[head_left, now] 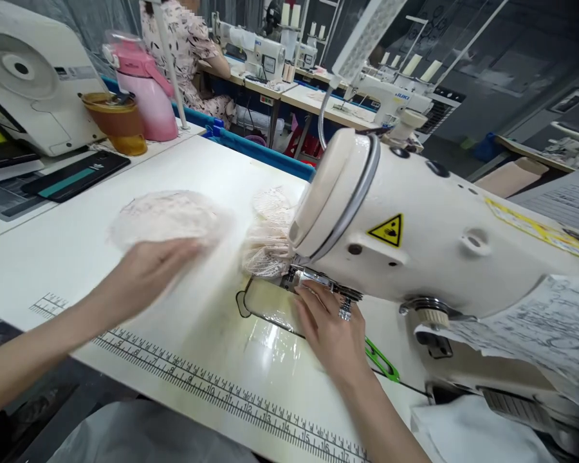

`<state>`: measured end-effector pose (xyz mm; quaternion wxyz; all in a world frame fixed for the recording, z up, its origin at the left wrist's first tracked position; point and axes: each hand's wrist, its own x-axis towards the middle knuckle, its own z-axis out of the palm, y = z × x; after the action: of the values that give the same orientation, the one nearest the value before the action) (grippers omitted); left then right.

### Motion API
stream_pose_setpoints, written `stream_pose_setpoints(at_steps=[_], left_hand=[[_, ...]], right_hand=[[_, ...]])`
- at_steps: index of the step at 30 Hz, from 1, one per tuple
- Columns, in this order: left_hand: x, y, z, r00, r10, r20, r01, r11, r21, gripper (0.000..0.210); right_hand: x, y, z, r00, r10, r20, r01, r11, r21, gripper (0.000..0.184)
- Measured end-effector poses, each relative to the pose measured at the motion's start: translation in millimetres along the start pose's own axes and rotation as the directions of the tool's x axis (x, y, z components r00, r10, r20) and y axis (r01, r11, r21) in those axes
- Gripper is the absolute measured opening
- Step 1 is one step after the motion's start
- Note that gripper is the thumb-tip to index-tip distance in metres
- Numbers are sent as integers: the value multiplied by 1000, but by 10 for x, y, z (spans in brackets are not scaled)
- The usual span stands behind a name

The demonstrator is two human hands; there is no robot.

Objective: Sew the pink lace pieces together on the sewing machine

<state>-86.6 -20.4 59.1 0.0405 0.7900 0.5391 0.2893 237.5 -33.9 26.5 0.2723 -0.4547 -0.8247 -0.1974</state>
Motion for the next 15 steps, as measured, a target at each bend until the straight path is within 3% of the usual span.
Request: stream_pose_setpoints(at_steps=[1,2,3,5,6,9,12,15], left_hand=[[-19,139,58,991,99,89,-93,993,-72,36],[-41,285,126,953,245,180,-221,965,-144,36],[-63,430,196,880,397,260,-343,911,-230,35],[-103,685,317,763,576,294,-466,805,-366,33],[-116,780,363,732,618,286,-489,769,-411,32],[-112,913,455,747,628,219,-525,759,-386,29],[-54,886,519,793,587,161,-564,808,-168,33],[29,831,565,787,592,172,-600,800,-10,37]], right_hand=[[-3,4,-1,1000,4,12,-3,1000,-1,22],[-7,11,-2,1000,6,27,-6,1000,-2,22],[-14,19,-4,999,11,42,-11,1000,-3,22],[-33,35,-10,997,35,71,-34,999,-12,23],[-44,41,-16,996,49,79,-48,999,-15,24],[-73,47,-37,992,39,122,-41,999,12,29],[-85,47,-49,985,-43,167,28,995,91,37],[-76,56,-45,975,-124,185,90,979,182,39]])
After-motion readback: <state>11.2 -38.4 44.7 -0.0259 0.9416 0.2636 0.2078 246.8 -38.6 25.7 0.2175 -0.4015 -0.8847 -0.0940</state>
